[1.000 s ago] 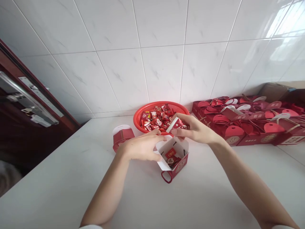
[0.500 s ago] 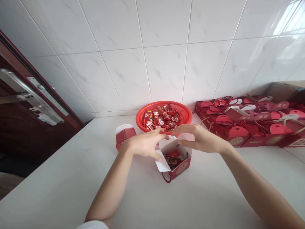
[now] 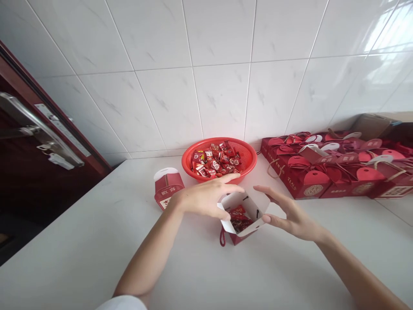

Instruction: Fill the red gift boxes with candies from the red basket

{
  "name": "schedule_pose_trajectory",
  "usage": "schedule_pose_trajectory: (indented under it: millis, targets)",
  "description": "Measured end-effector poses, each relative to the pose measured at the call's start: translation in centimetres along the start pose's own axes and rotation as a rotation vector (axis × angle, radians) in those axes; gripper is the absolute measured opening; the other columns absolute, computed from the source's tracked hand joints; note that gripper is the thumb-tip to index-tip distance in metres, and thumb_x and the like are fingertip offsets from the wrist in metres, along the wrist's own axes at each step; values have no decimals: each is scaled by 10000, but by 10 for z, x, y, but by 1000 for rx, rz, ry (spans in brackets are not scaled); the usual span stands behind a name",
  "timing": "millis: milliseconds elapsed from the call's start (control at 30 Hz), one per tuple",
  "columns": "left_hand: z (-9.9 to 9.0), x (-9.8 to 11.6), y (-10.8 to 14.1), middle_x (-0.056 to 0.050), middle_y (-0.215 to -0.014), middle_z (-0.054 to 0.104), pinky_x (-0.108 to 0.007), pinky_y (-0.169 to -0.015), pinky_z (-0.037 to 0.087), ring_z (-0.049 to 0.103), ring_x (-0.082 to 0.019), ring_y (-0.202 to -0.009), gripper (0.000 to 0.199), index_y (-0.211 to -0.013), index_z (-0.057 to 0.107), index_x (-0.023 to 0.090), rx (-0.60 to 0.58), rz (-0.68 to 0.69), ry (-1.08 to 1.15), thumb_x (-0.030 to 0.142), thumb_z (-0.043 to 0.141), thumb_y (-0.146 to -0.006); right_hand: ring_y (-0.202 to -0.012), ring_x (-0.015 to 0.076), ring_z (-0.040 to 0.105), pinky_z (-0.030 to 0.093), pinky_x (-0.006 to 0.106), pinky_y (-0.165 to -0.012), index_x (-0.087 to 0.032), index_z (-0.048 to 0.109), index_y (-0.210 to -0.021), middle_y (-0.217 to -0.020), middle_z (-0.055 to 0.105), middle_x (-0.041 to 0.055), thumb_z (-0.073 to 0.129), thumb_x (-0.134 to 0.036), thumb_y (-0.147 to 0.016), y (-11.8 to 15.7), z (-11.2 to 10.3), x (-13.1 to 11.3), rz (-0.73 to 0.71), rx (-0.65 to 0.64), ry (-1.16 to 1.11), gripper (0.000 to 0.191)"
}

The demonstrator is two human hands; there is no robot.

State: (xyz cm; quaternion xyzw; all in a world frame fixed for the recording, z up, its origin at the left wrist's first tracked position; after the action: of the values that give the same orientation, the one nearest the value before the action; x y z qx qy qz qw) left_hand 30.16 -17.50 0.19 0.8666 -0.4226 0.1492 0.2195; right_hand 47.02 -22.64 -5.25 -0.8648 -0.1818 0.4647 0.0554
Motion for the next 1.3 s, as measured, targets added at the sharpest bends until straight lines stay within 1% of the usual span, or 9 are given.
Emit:
schedule_pose_trajectory:
  millis: [233,333,433,600,733,900,1000,1133,1300]
  targets:
    - [-5,-11,0,-24,-1604,387,-410,-1078,412,383,-365,-1440,704,-1297,668,367,0,-39,20,649,793,-664,-1241,298,603,511,458,-1046,-288,506,-1404,-1395,600,125,678,-515,-872,1,7,-5,-97,106,-203,604]
    - [-2,-13,-9,-59,-1336,631,-340,-920,480,605,-297,-1186,571,-1257,695,302,-11,-24,2,624,690,-786,-1159,273,634,513,442,-1021,-264,599,-1271,-1254,673,106,581,-509,-940,2,12,-11,-126,109,-152,412]
    - [2,-8,-20,-30,-1093,707,-304,-816,480,660,-249,-996,421,-1249,691,307,29,25,-16,481,616,-873,-1154,272,630,517,445,-995,-255,635,-1222,-1242,674,113,525,-494,-976,3,17,-17,-182,109,-87,360]
    - [8,-8,-25,-52,-1482,542,-364,-1002,446,500,-316,-1348,720,-1471,468,324,125,-14,-45,399,716,-800,-1107,282,639,550,459,-916,-252,678,-1166,-1246,671,134,593,-459,-951,4,25,-24,-280,113,67,310]
    - [13,-12,-19,-95,-1536,486,-384,-1021,455,496,-317,-1371,859,-1533,327,281,226,-22,-17,333,742,-783,-1062,272,650,567,453,-878,-253,693,-1109,-1198,688,131,563,-438,-971,3,28,-26,-304,160,98,266]
    - [16,-14,-10,-55,-1172,707,-330,-887,499,658,-250,-1074,332,-1118,637,220,302,39,95,437,672,-869,-1091,250,658,560,424,-923,-260,694,-1059,-1189,686,115,508,-406,-1001,2,29,-20,-224,207,69,244]
    - [20,-10,-8,-55,-1028,713,-318,-832,499,656,-216,-950,462,-946,677,195,258,78,185,591,441,-977,-1119,254,654,545,431,-963,-252,668,-1087,-1241,665,117,525,-434,-986,1,25,-10,-137,271,37,252]
    - [29,-12,-9,-70,-1158,687,-350,-888,492,632,-249,-1055,463,-1094,672,207,233,5,172,613,532,-921,-1120,273,655,538,458,-982,-261,620,-1167,-1261,662,109,598,-549,-910,-2,21,9,13,299,-109,387]
    - [36,-16,-15,-63,-1343,615,-345,-956,494,619,-245,-1131,436,-1262,624,243,217,32,175,488,610,-902,-1198,291,627,475,475,-1058,-254,631,-1235,-1322,655,107,451,-671,-920,-5,25,44,306,187,-309,553]
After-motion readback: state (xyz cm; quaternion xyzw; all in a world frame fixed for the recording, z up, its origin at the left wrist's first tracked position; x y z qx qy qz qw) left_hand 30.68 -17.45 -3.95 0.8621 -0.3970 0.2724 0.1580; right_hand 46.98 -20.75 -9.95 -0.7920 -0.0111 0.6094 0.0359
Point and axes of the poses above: each hand's wrist, its own y-axis away from the middle knuckle, its own z-axis out of the palm, x = y × z, the point moved 9 cm from there along -y, towards the middle knuckle
